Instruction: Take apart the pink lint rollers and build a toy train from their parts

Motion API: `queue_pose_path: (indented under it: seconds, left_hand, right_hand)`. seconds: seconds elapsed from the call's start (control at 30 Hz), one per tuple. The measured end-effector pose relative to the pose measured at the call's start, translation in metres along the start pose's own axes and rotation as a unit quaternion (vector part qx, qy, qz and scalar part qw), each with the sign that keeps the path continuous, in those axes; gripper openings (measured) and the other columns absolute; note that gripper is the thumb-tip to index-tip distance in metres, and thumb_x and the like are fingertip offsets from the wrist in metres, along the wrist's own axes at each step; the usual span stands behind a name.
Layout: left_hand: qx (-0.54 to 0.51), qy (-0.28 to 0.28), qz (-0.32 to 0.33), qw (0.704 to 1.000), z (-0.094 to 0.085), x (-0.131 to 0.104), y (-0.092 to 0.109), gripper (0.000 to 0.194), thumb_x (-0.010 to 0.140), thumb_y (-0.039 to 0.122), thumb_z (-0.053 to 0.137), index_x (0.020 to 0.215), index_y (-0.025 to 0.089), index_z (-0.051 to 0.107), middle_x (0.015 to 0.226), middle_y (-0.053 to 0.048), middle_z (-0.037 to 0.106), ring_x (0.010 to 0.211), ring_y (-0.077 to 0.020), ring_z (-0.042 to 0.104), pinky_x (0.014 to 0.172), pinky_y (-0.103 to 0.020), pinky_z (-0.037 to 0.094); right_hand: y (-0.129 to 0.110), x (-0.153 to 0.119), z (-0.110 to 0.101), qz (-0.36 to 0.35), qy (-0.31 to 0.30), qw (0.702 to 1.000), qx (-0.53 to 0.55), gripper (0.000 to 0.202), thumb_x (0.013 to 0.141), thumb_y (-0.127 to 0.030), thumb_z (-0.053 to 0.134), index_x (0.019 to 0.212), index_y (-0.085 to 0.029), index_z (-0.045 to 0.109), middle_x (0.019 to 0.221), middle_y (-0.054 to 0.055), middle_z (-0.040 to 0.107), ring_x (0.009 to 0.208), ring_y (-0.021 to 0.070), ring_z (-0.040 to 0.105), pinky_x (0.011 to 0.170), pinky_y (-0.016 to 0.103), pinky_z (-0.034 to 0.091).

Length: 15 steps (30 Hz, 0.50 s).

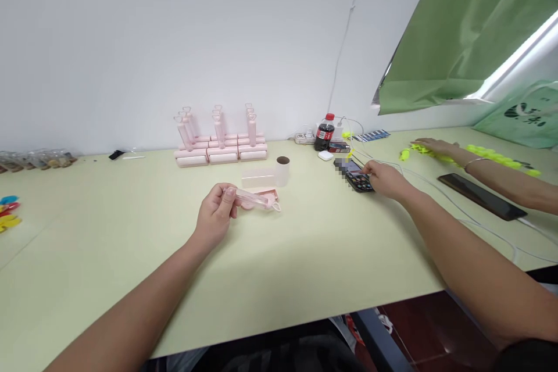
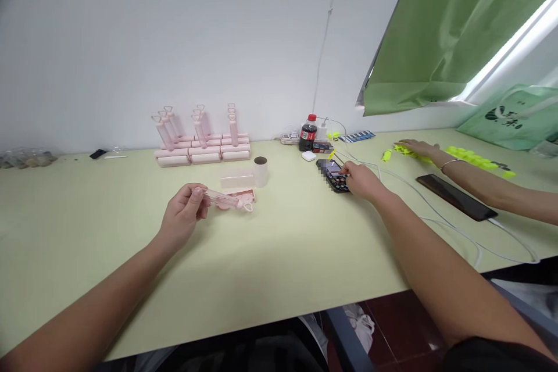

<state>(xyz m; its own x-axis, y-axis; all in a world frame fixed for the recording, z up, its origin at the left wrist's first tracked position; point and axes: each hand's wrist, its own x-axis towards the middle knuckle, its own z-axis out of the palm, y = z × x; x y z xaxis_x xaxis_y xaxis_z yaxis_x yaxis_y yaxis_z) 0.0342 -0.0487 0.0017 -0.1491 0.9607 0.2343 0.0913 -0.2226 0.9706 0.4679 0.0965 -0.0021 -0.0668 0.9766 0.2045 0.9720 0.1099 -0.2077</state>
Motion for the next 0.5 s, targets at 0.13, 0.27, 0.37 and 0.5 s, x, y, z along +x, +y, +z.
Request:
queue_pose_path:
  seconds: [0.13,0.27,0.37,0.5]
  left_hand:
    - [0.000,0.003,0.001,1.000,-0.001,0.001,-0.001,0.038,0.085,0.056,0.056,0.091,0.019,0.055,0.066,0.001,0.058,0.050,-0.0093,0.049,0.048,-0.022,0.037]
    - [-0.006,0.004,-0.006,1.000,-0.001,0.001,-0.001,0.037,0.085,0.056,0.057,0.091,0.019,0.056,0.066,0.001,0.059,0.050,-0.0090,0.049,0.049,-0.022,0.038]
    - [-0.011,0.005,-0.008,1.000,0.000,0.000,0.000,0.037,0.085,0.055,0.057,0.090,0.019,0.056,0.066,0.002,0.059,0.050,-0.0088,0.049,0.049,-0.022,0.038]
    - [-0.010,0.004,-0.005,1.000,0.000,0.000,-0.001,0.036,0.085,0.055,0.057,0.090,0.019,0.056,0.066,0.002,0.059,0.050,-0.0085,0.049,0.049,-0.022,0.037]
  right_hand:
    - [-0.004,0.002,0.004,0.001,-0.012,1.000,0.009,0.027,0.065,-0.009,0.048,0.085,-0.022,0.060,0.092,0.008,0.070,0.089,0.0271,0.063,0.067,0.031,0.043]
    - [-0.008,-0.005,0.000,-0.009,-0.031,0.999,0.030,0.028,0.064,-0.007,0.045,0.082,-0.024,0.058,0.100,0.003,0.073,0.094,0.0242,0.064,0.071,0.029,0.045]
    - [-0.011,-0.008,-0.005,-0.004,-0.031,0.998,0.046,0.027,0.063,-0.008,0.045,0.080,-0.024,0.057,0.101,0.001,0.073,0.092,0.0238,0.064,0.071,0.029,0.045]
    - [-0.011,-0.005,-0.008,0.005,-0.006,1.000,0.030,0.027,0.063,-0.010,0.046,0.082,-0.024,0.060,0.094,0.002,0.073,0.085,0.0246,0.063,0.066,0.030,0.043]
